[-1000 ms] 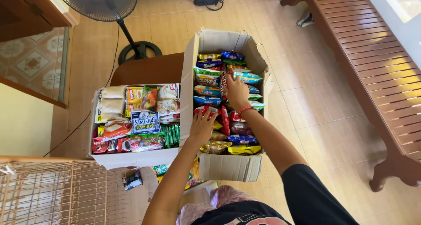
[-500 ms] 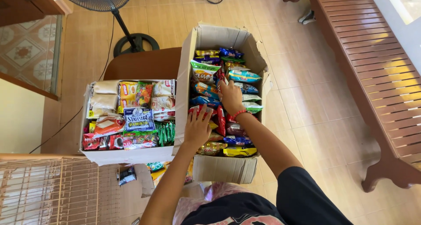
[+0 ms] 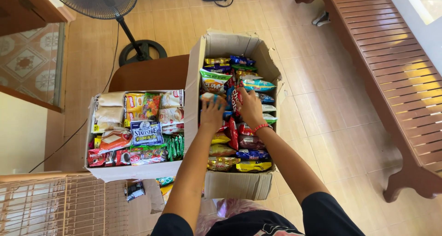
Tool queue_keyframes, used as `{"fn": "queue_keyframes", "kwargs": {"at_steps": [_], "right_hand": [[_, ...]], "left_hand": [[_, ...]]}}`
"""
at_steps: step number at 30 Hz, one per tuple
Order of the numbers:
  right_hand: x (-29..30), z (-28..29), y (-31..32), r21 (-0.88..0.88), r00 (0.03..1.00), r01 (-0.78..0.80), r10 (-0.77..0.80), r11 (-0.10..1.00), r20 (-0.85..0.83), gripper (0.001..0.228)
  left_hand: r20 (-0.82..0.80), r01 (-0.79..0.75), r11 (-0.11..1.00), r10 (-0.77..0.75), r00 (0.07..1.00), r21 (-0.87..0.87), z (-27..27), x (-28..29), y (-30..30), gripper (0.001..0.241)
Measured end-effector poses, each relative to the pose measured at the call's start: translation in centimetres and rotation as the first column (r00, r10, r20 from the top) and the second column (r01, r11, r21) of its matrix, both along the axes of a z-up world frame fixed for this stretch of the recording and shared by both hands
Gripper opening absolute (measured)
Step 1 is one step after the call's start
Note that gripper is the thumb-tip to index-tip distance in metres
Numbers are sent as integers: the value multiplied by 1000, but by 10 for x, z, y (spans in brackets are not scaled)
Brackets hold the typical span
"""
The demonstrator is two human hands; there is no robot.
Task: Organizing various snack bags from boxes onto a wire rack.
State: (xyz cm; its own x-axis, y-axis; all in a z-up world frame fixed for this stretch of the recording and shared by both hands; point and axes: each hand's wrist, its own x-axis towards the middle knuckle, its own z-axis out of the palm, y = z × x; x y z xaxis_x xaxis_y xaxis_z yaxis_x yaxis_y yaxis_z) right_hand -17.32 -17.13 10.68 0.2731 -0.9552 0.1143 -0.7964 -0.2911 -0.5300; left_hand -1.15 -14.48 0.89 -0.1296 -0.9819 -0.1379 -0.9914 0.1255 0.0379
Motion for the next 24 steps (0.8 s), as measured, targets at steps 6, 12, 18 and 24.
{"fn": "queue_keyframes", "kwargs": {"at_steps": [6, 12, 18, 24], "right_hand": [[21, -35, -6, -89, 954, -100, 70, 991, -291, 45], [33, -131, -24, 11, 783, -205, 171, 979, -599, 36], [22, -83, -43, 128, 828, -211, 246, 969, -503, 13], [42, -45, -102, -159, 973, -194, 169, 968, -156, 38]], "left_hand": [[-87, -115, 993, 115, 990, 8, -17, 11, 11, 71], [-111, -69, 994, 60, 992, -83, -41, 16, 6, 70], [-111, 50, 984, -70, 991, -170, -12, 37, 22, 67], [-191, 0, 929, -76, 979, -369, -6, 35, 50, 60]]}}
